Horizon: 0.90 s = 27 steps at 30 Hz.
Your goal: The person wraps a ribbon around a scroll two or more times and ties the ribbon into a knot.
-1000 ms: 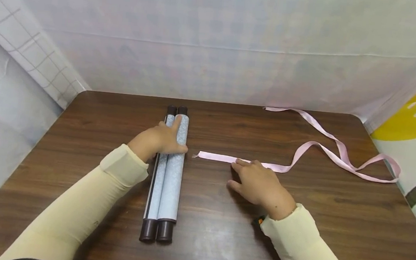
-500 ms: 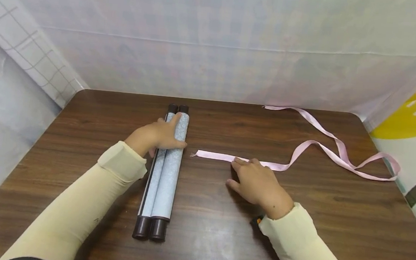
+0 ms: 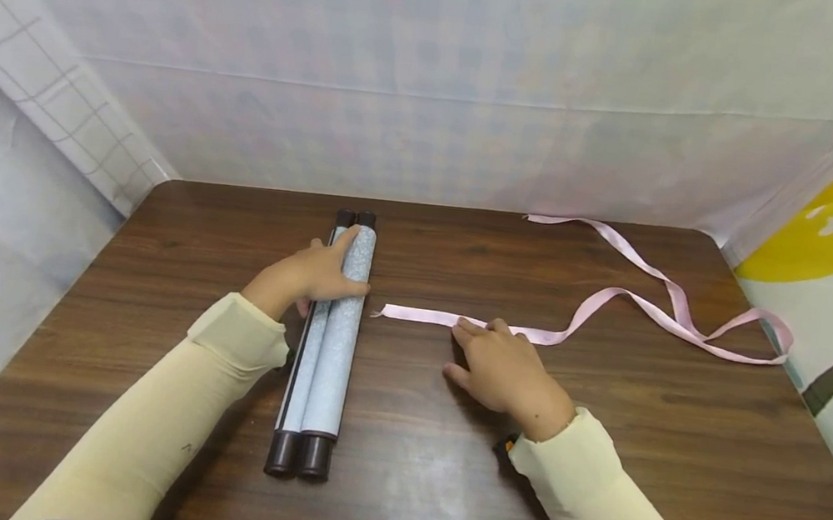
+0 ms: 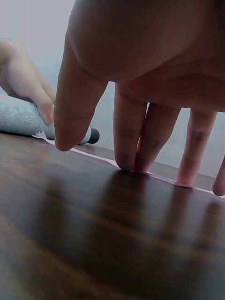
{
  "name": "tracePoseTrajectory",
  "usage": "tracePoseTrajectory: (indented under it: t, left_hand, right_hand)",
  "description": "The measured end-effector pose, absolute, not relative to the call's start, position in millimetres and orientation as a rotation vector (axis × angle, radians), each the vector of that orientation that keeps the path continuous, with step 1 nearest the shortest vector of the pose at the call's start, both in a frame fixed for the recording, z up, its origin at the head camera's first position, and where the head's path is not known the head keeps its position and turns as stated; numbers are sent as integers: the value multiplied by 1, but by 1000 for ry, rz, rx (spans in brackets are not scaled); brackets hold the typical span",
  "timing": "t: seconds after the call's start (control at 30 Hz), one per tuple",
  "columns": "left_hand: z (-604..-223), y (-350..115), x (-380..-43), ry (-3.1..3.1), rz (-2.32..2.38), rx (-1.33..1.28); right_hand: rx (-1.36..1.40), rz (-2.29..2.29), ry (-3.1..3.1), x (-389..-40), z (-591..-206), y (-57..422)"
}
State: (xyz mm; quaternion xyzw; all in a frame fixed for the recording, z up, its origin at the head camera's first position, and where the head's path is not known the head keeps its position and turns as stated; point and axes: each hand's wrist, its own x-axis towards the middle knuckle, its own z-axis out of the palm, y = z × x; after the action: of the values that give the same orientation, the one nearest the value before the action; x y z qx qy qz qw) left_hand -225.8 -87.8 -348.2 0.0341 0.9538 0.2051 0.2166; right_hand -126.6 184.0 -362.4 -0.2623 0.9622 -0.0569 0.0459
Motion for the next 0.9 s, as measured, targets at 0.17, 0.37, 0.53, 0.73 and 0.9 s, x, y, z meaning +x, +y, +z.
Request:
tracePoseTrajectory:
  t: [0.17, 0.37, 0.53, 0.73, 0.9]
  left_hand:
    - [-351, -91, -225, 2685, 650, 113]
    - [-349, -90, -223, 2677, 685, 131]
    - [-338, -79, -223, 2669, 741, 167]
    - [-327, -54, -221, 2625, 775, 262]
    - [-323, -34, -220, 2612, 769, 296]
  right_hand:
    - [-817, -163, 2948, -127, -363, 182]
    - [-838, -152, 2952, -125, -366, 180]
    - [-864, -139, 2969, -124, -369, 178]
    - [-938, -264, 2958, -127, -364, 178]
    - [-922, -324, 2941, -130, -355, 186]
